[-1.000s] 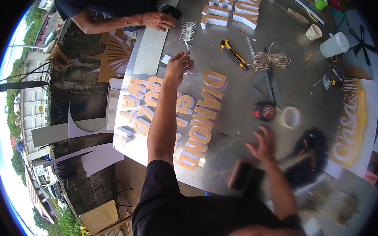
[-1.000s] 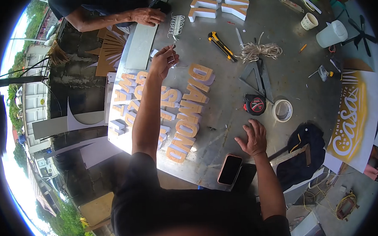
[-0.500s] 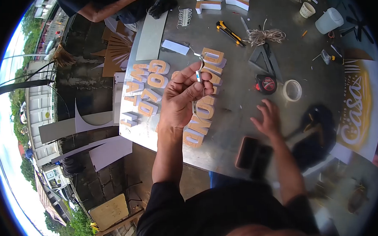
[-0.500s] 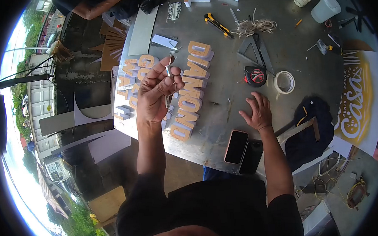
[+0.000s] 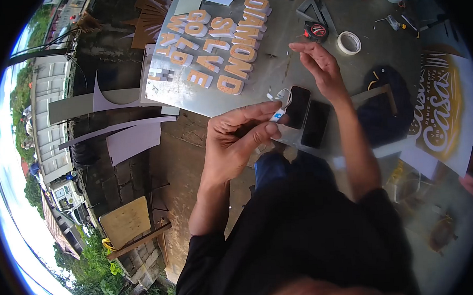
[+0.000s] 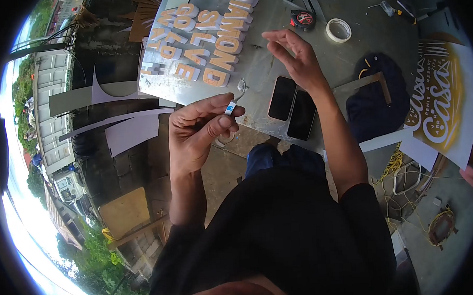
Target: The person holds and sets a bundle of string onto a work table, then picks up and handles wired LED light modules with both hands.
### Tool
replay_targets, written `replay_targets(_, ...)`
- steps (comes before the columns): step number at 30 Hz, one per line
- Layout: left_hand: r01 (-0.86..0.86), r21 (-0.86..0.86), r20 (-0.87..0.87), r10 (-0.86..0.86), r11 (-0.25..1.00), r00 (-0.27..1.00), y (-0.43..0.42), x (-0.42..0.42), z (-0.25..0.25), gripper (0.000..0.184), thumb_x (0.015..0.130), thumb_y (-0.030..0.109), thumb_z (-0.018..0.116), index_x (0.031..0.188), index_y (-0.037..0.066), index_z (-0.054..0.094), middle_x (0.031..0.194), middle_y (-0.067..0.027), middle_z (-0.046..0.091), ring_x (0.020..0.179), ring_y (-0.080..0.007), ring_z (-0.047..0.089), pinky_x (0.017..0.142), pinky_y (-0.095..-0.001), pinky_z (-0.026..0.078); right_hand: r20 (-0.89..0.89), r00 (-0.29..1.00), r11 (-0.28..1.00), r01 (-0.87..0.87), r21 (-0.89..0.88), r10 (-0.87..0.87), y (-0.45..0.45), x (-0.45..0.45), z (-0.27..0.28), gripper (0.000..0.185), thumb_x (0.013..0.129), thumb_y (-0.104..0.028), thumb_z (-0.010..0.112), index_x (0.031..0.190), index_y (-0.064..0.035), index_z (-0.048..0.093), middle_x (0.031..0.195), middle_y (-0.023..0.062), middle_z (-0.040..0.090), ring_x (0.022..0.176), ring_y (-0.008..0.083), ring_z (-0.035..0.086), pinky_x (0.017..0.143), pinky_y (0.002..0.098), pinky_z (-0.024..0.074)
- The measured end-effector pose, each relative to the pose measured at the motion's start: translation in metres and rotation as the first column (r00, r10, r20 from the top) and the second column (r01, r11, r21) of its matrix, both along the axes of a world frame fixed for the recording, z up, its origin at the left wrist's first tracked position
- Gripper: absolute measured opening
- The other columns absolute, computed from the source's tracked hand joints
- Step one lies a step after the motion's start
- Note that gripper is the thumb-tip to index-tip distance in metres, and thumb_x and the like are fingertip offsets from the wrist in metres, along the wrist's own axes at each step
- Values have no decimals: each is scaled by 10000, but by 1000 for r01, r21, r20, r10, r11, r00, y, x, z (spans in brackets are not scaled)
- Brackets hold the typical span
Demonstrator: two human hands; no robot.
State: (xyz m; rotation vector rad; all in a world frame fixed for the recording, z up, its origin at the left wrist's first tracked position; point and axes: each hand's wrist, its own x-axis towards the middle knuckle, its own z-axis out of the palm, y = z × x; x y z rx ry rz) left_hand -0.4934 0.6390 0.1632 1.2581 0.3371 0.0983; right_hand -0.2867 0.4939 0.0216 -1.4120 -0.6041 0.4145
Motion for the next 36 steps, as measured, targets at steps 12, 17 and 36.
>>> replay_targets(12, -98, 807, 224, -149, 582, 963, -125, -41, 68, 315, 819, -71, 799, 1083, -17, 636, 997, -114, 782, 883, -140, 728, 780, -268, 561, 680, 726, 993, -40, -107, 102, -158, -116, 165, 329, 714, -31, 821, 1039, -34, 772, 819, 66, 656, 781, 239, 638, 872, 443, 534)
replay_targets(17, 130, 640, 85, -238, 758, 968, -153, -47, 73, 340, 793, 16, 861, 1082, -40, 690, 996, -112, 765, 851, -130, 686, 744, -275, 525, 833, 542, 989, 142, 40, -111, -205, -138, 171, 439, 629, -17, 815, 1067, -51, 808, 763, 40, 514, 712, 237, 524, 643, 372, 482)
replay_targets(36, -94, 712, 395, -286, 696, 873, -210, -32, 83, 303, 692, 84, 896, 978, 47, 803, 829, -32, 721, 786, -172, 638, 783, -330, 414, 767, 588, 967, 140, 214, -255, -253, -145, 194, 384, 697, -132, 896, 1059, -58, 793, 778, -17, 559, 700, 166, 550, 612, 308, 475)
